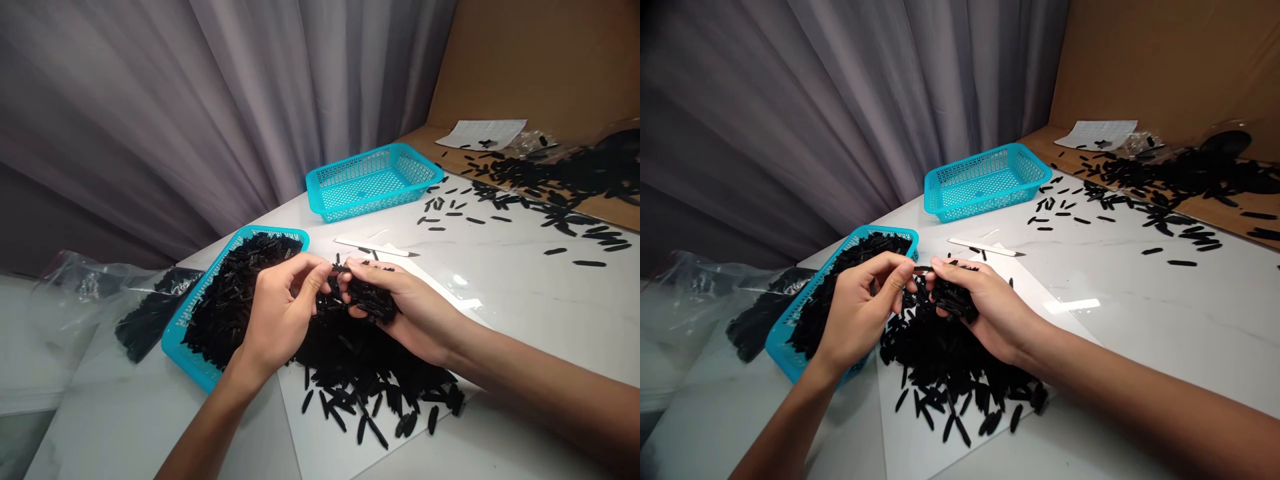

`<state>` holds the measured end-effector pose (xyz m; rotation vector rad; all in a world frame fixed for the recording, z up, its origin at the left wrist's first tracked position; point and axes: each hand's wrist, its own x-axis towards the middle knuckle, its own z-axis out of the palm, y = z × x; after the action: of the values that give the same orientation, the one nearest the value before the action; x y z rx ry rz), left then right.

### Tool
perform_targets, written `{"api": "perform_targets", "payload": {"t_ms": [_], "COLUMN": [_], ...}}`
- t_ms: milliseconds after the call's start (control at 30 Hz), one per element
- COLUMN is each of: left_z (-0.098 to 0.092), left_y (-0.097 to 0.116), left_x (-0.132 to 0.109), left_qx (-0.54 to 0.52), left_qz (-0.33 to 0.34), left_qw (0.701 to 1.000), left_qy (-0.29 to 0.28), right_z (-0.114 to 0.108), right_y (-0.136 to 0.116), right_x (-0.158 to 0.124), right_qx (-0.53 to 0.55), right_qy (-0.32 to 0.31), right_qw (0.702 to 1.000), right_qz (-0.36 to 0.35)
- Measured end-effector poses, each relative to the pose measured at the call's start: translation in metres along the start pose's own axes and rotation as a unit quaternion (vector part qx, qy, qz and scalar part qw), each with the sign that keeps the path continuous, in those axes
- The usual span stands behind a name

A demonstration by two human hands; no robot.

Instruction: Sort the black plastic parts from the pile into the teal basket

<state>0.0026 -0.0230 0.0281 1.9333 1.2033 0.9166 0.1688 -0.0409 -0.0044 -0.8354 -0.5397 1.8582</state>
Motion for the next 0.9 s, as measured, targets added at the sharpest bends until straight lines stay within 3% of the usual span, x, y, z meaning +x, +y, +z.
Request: {"api": "perform_targets", "payload": {"t_ms": [267,400,500,600,700,800,900], "left_z": [0.003,-0.013,-0.037,-0.054,-0.053,-0.038,-0.021], "left_y": [0.002,0.001,-0.004,-0.007,-0.004,0.002,0.003], "left_x": [-0.002,0.002,0.006,0.008,0.007,0.004,0.0], "left_qx": [0.013,0.113,0.291,0.409,0.378,0.319,0.299], "left_qz": [-0.024,-0.039,-0.072,-0.12,-0.101,-0.022,0.028], "left_qw": [0.999,0.992,0.948,0.896,0.916,0.947,0.953], "left_qy": [-0.036,0.029,0.108,0.122,0.09,0.019,-0.046], "right_z": [0.001,0.001,0.001,-0.001,-0.002,-0.002,-0.001], "right_y": [0.002,0.002,0.001,0.002,0.004,0.005,0.008], "right_x": [-0.001,-0.001,-0.001,-0.002,-0.001,-0.001,-0.001], "right_qx": [-0.023,-0.045,-0.056,-0.067,-0.075,-0.079,-0.075], "right_qy": [-0.007,-0.001,0.003,0.01,0.009,-0.009,-0.035], "right_qw": [1.0,0.998,0.997,0.996,0.996,0.995,0.994], "right_qz": [0.019,0.034,0.048,0.05,0.048,0.053,0.07]}}
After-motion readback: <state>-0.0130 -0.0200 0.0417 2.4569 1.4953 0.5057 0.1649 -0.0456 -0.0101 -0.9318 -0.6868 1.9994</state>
